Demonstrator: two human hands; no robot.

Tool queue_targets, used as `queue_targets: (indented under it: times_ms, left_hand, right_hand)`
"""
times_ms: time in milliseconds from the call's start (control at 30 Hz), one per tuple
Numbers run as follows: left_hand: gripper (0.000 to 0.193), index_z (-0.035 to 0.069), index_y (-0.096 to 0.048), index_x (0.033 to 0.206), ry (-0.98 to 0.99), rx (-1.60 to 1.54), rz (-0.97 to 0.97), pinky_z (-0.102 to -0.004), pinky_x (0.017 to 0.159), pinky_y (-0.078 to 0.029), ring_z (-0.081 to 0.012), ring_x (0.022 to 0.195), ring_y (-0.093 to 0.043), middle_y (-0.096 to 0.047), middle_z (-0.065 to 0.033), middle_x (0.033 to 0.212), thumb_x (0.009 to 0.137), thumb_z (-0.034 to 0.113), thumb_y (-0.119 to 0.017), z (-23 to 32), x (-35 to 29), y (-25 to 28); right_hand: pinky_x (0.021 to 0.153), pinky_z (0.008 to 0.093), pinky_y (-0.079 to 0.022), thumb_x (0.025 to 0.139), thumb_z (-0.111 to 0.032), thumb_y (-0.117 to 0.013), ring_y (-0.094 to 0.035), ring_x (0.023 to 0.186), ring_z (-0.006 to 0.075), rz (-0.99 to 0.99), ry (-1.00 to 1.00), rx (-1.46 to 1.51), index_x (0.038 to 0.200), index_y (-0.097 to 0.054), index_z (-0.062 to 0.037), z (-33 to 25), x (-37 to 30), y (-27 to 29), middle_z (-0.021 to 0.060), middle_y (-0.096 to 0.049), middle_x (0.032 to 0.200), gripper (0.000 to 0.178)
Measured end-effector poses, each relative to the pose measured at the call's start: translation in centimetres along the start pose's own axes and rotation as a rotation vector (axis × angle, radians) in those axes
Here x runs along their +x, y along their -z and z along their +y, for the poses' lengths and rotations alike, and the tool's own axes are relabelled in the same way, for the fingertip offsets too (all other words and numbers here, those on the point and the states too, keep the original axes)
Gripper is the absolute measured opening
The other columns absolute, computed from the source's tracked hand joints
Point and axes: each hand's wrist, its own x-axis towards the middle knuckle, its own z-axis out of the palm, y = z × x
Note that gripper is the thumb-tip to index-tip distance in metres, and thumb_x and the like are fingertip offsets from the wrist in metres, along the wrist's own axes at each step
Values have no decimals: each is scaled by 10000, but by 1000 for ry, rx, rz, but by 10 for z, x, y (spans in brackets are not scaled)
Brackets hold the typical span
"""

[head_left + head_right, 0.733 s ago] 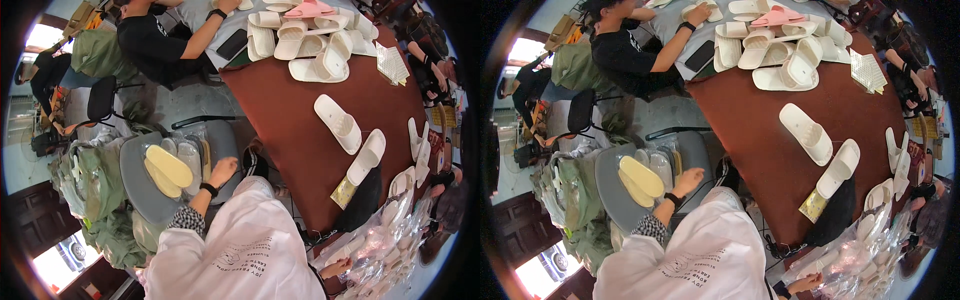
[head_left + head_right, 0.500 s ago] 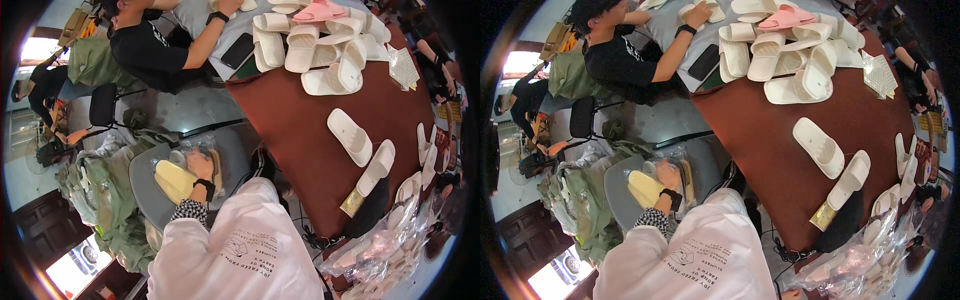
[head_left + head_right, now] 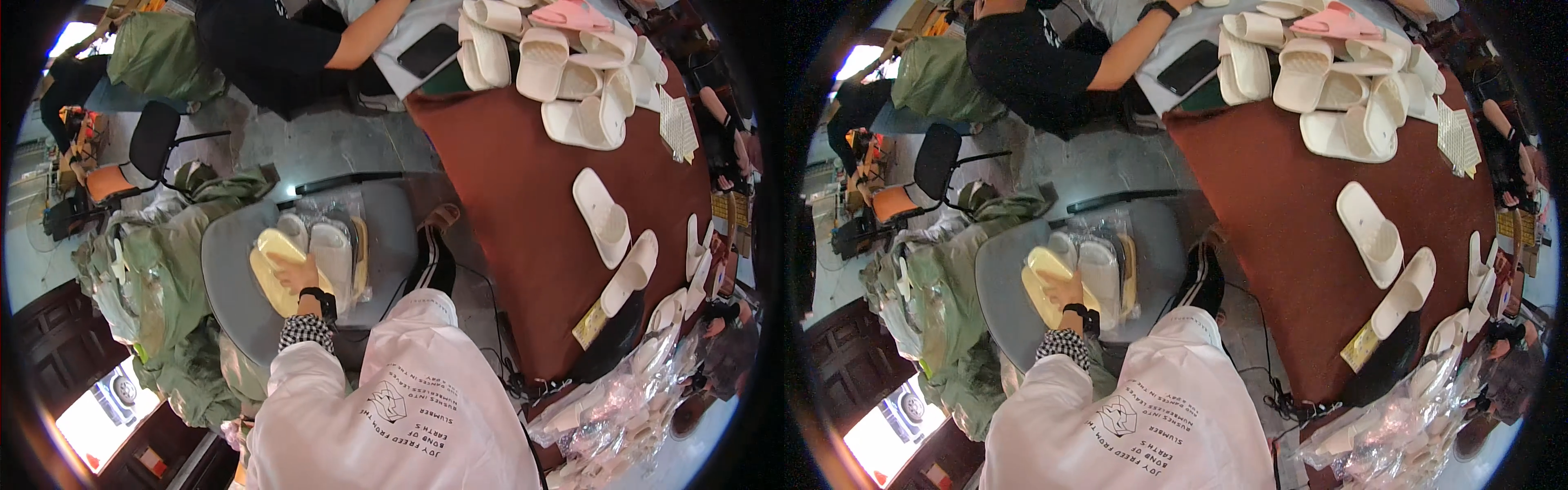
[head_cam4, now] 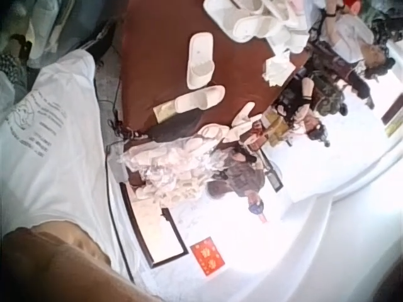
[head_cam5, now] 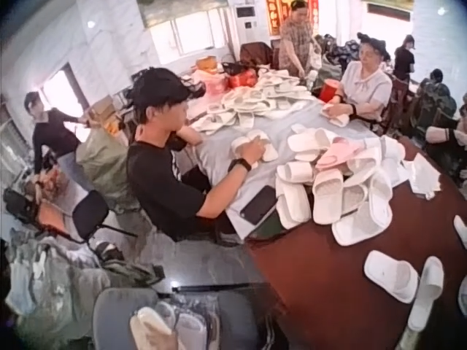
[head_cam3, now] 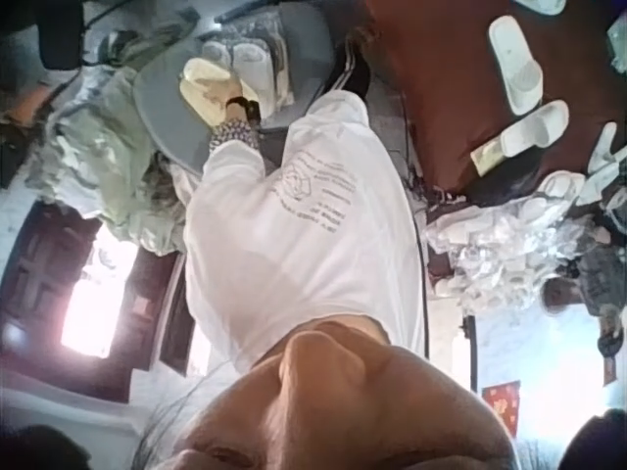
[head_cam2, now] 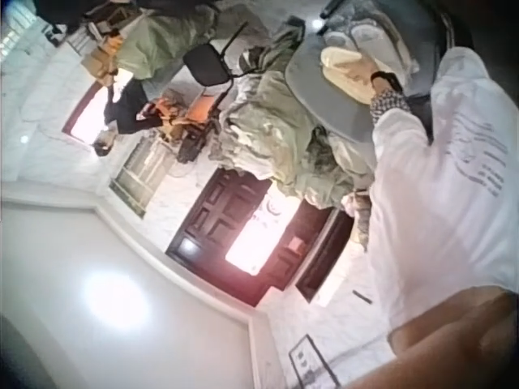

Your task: Applying size stickers to slippers and placing them into plastic bags as part of a manufacturing process.

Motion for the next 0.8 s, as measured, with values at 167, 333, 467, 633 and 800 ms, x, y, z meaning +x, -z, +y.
queue_targets:
  times_ms: [167,333,467,633,800]
  left_hand:
    - [1163,258,-14,1556,-459,75,13,-613,1078,-257,-459,1363,-256,-221,-259,1490,681,297,-779,-58,-24,3]
    - [1166,250,-26,1556,-695,1,18,-618,1094,-222,-473,1368,-238,-189,-271,1504,675,259,-789,-81,-48,-6]
    - [1170,264,-28,1556,-762,141,-44,-637,1104,-192,-471,1384,-206,-138,-272,1528,678,288,-800,-84,-56,-16]
    - [1143,278,-40,1557,-549,43,-223,-641,1113,-173,-475,1403,-158,-70,-273,1548,710,342,-804,-65,-30,-21]
    - [1078,106,-87,1546,-725,-128,151,-617,1139,-117,-484,1440,-22,-3,-267,1564,772,454,-750,-108,14,-11]
  right_hand:
    - [689,297,-507,981,-157,-541,-595,787,195,-85,-20,44,1140,-603,-10,38,0,27,114,-645,981,226]
    - [687,299,-507,978,-150,-543,-596,784,192,-197,-16,101,1138,-600,-13,56,15,23,110,-644,982,218]
    - [686,300,-508,976,-144,-545,-597,782,191,-299,-8,122,1136,-598,-15,59,33,19,107,-643,983,212]
    - [685,301,-508,974,-136,-547,-598,779,189,-437,-18,127,1134,-595,-18,57,49,8,103,-641,983,204]
    - [684,303,-508,971,-128,-549,-599,776,186,-570,-53,141,1131,-593,-21,47,47,-10,99,-640,984,197]
